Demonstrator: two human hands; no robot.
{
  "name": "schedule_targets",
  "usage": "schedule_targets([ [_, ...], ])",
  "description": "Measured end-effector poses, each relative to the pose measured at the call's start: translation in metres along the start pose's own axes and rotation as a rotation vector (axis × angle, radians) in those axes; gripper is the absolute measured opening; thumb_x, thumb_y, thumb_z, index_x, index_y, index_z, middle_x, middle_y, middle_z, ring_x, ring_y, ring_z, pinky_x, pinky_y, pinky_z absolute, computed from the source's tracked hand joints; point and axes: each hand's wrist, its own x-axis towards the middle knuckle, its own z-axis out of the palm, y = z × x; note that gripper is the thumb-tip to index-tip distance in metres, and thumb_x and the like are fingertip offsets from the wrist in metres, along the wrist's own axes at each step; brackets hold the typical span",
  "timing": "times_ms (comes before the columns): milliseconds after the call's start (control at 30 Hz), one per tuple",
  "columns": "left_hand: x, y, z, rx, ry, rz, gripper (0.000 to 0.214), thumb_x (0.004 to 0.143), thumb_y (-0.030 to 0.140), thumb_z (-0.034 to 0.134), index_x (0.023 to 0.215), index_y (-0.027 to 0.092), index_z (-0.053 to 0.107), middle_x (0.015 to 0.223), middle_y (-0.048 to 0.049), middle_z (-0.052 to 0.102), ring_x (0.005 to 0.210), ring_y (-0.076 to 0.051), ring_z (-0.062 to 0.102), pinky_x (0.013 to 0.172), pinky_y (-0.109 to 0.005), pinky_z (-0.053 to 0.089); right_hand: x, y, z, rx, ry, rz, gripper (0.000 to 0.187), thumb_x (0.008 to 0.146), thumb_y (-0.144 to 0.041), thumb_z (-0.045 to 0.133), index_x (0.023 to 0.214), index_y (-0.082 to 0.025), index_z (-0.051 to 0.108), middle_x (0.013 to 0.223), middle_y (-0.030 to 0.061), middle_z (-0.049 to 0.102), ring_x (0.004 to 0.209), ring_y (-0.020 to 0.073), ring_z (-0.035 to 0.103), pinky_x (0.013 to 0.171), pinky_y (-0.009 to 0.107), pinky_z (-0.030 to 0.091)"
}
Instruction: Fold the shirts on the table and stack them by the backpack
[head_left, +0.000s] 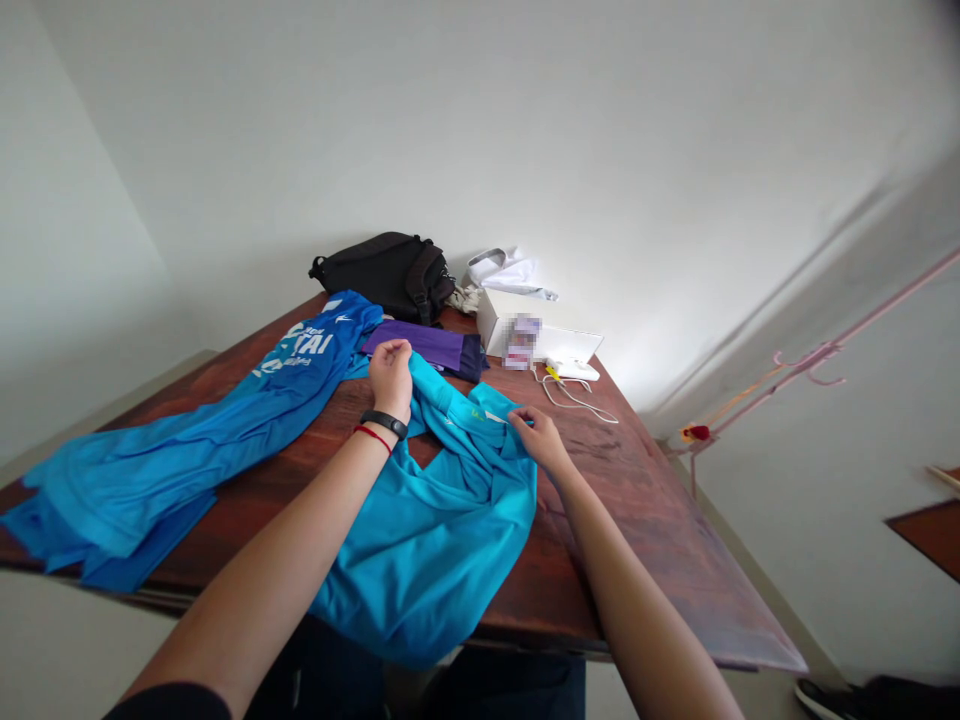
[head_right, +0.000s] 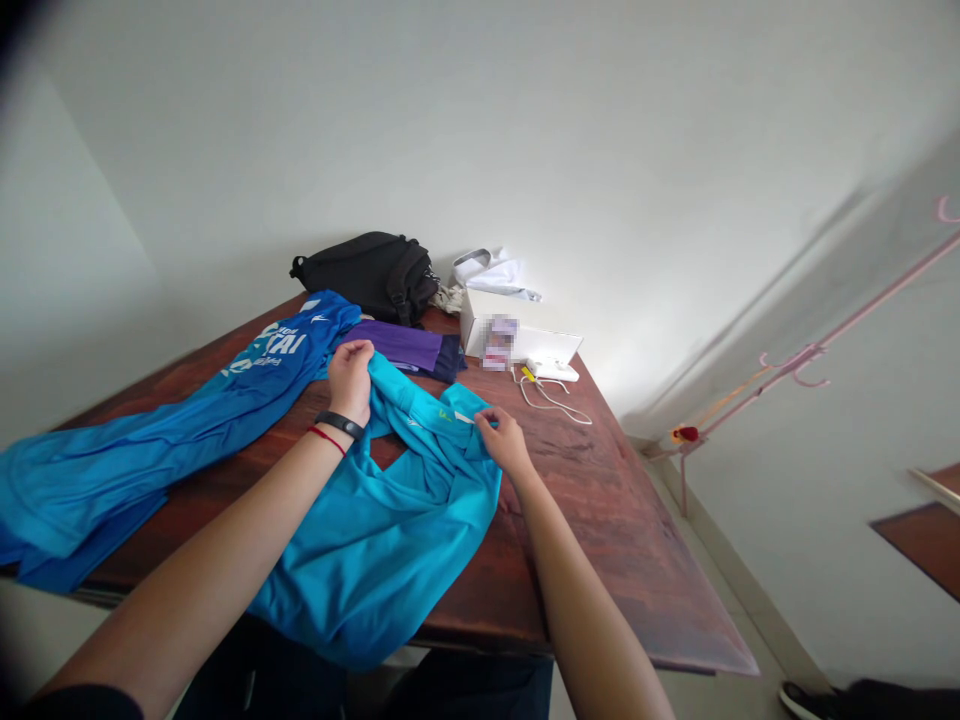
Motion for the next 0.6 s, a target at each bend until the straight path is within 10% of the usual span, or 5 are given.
schedule_targets([
  [600, -0.0063, 0.0004, 0.0016, 0.000, -0.051, -0.017, 0.009, 0.070, 0.023, 0.071, 0.076, 0.020, 0.066, 0.078, -0.0012, 0.067, 0.077, -0.016, 0.060, 0.073, -0.027, 0.048, -0.0029, -0.0031, 0.0007, -0.160, -0.060, -0.012, 0.031, 0.087, -0.046, 0.054, 0.085, -0.022, 0.072, 0.067, 0.0001, 0.064, 0.063, 0.0172, 0.059, 0.058, 0.025, 0.038],
])
